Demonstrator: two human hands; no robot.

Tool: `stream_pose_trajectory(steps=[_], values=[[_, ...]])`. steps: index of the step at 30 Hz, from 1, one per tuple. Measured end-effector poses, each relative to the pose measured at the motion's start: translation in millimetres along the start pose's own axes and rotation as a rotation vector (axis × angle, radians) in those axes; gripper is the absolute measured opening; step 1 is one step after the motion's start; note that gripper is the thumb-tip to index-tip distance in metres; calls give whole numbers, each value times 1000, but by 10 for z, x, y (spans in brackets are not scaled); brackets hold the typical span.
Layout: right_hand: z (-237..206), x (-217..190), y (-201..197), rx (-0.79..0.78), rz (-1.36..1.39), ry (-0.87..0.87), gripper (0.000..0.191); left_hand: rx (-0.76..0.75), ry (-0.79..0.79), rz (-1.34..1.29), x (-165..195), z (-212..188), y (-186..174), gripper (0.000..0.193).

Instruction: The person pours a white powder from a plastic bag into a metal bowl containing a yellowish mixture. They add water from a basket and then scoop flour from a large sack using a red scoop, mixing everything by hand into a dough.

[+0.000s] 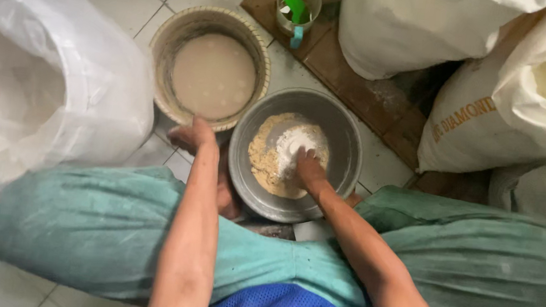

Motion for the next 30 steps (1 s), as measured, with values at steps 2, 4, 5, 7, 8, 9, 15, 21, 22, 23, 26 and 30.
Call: stream_pose_trajectory(steps=[2, 4, 5, 7, 8, 9, 15, 21, 22, 23, 26, 30], values=[[-93, -37, 108, 32, -26, -112, 98, -37, -132, -99, -181, -13, 56, 70], [-249, -200, 252, 72, -25, -265, 86, -81, -14, -91, -193, -12, 82, 66], [-337, -314, 312, 95, -19, -343, 80, -103, 46, -86, -166, -35, 64, 64], [-477, -633, 437, 71, -217, -570, 64, -131, 87, -134, -215, -49, 90, 68], [-462, -758, 382, 125, -240, -622, 58, -143, 110, -171, -202, -56, 88, 71], [-410, -880, 295, 170, -259, -675, 54, -210, 9, -269, -238, -61, 141, 69], [209, -900, -352, 234, -347, -611, 48, -692, -414, -741, -471, -57, 312, 54], [62, 157, -384, 74, -182, -214, 62, -940, -471, -894, -694, -65, 380, 46], [-65, 266, -226, -67, -189, -122, 72, -947, -486, -909, -711, -83, 387, 46], [-208, 252, -107, -92, -163, -125, 72, -953, -508, -918, -716, -105, 396, 46], [-601, -190, 218, 84, -623, -571, 60, -990, -550, -966, -665, -159, 429, 46], [-517, -688, 446, -242, -194, -590, 54, -961, -553, -976, -635, -140, 461, 47]])
Point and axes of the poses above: each hand's wrist, its own z-axis towards the middle knuckle, its own y-axis out of the palm, x = y × z, the point moved 6 cm from there along z, towards the middle knuckle, and after that the axes turned 9 degrees about y, right-handed, at the moved point
